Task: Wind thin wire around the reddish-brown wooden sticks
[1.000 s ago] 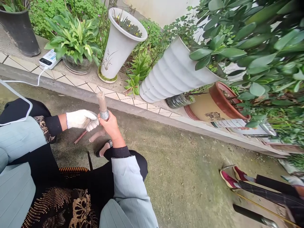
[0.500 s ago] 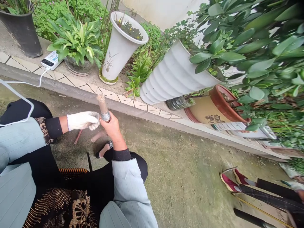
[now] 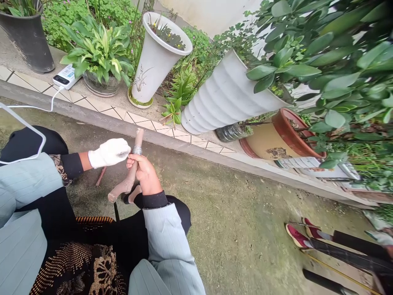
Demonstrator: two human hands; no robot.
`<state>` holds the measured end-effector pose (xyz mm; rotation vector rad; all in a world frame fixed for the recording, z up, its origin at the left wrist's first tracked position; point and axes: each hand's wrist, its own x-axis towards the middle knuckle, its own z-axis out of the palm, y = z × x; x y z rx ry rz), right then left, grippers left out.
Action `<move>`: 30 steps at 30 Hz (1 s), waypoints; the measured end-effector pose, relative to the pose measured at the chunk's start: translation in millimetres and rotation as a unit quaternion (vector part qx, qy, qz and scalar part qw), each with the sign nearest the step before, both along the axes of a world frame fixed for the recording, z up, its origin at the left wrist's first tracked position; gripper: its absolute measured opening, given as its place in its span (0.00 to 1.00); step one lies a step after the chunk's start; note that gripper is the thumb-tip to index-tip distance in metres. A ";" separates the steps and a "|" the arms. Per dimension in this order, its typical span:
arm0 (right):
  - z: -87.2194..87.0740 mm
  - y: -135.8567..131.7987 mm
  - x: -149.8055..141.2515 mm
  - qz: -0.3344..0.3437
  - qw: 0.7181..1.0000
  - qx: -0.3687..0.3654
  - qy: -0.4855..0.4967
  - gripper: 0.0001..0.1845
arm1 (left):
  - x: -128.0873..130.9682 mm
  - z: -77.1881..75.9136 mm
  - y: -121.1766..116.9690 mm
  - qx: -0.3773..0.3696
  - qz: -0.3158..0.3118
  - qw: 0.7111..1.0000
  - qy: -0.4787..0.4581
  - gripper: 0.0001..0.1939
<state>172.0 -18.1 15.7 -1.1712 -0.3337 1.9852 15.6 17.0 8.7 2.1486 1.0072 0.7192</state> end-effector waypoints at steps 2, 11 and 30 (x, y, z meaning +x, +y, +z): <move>0.4 0.0 0.5 0.008 1.000 -0.014 0.016 0.09 | -1.1 -0.8 2.7 0.009 -0.025 1.000 -0.006 0.06; 6.3 -0.5 0.8 -0.034 0.998 0.060 0.005 0.14 | -3.6 -2.2 1.2 0.145 -0.037 0.985 0.082 0.11; 9.2 4.3 16.8 0.179 0.825 0.378 -0.379 0.31 | -9.2 16.8 -5.0 -0.625 -0.075 0.733 -0.257 0.05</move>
